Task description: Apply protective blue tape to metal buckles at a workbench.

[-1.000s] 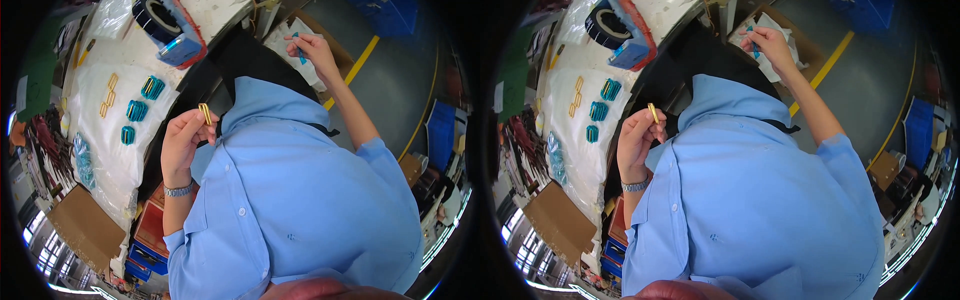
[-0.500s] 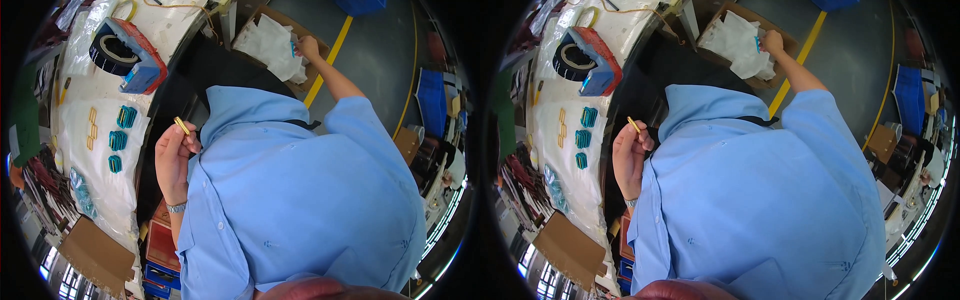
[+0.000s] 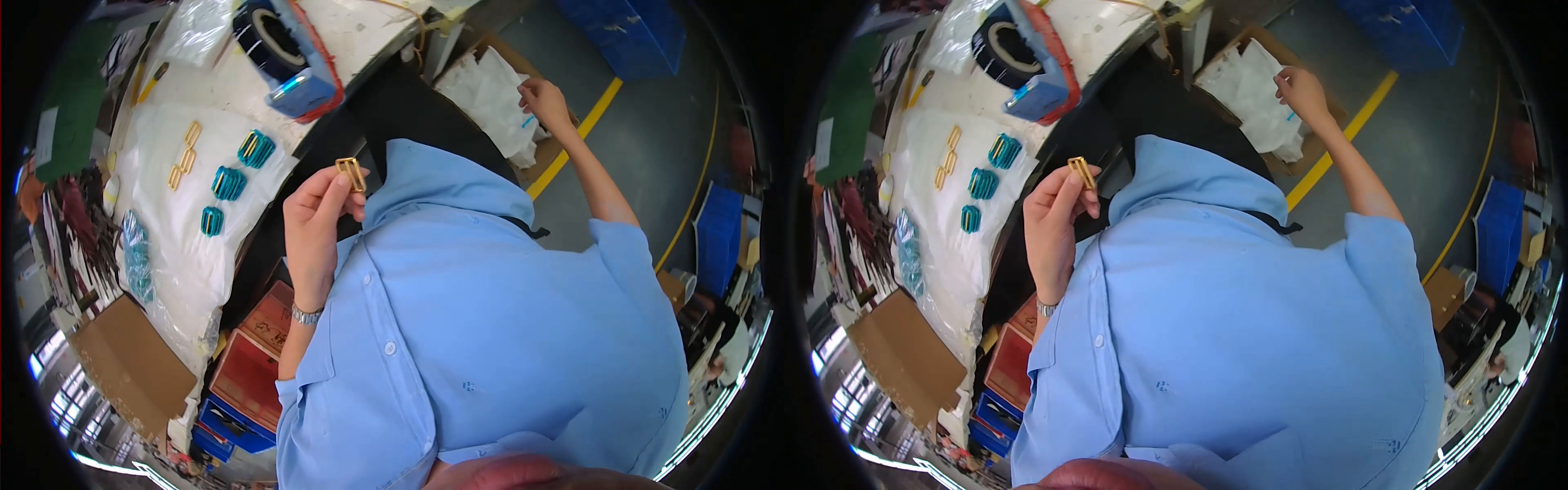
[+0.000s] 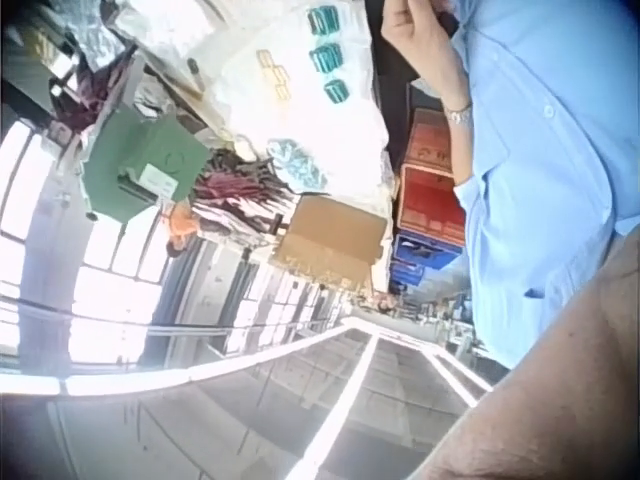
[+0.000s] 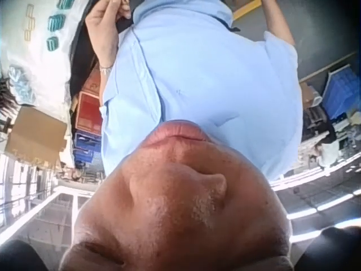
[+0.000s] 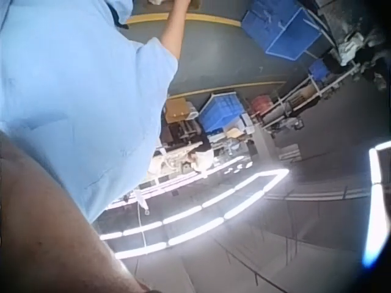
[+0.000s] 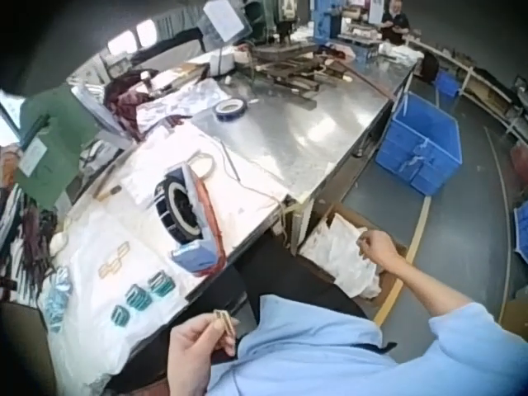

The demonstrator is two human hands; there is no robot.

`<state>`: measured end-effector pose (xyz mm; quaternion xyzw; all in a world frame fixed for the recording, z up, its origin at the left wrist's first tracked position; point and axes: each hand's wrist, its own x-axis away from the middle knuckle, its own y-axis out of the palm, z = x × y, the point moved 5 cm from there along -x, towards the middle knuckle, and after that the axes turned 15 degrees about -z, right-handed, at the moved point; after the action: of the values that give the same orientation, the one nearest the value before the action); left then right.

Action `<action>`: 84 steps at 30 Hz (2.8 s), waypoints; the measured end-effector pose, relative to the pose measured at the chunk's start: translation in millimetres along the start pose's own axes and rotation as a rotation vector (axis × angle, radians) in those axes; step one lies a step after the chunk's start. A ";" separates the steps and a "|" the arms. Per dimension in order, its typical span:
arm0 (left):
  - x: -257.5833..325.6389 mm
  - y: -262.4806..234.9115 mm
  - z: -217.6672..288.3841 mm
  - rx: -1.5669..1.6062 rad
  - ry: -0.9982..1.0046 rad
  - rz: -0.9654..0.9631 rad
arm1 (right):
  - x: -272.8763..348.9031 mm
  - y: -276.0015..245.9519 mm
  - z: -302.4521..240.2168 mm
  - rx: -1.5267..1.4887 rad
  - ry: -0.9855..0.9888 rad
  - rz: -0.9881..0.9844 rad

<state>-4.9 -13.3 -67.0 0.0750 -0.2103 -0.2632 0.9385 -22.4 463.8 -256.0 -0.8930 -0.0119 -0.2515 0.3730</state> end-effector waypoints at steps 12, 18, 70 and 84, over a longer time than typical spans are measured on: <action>6.2 10.2 57.4 -0.522 0.300 0.129 | 148.6 52.1 -343.2 -0.578 -0.698 -0.543; -10.1 -29.3 125.9 -0.516 0.498 0.110 | 109.9 24.4 -362.2 -0.577 -0.781 -0.056; -13.8 -17.6 85.8 -0.276 0.093 -0.040 | 147.6 88.9 -335.1 -1.006 -0.627 -0.560; -22.7 -20.3 75.0 -0.242 0.047 -0.040 | 139.8 92.3 -335.9 -0.941 -0.526 -0.618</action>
<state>-64.4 -20.9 -12.7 -0.0286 -0.1532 -0.3036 0.9399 -28.9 148.2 -52.9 -0.9491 -0.2490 -0.0978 -0.1661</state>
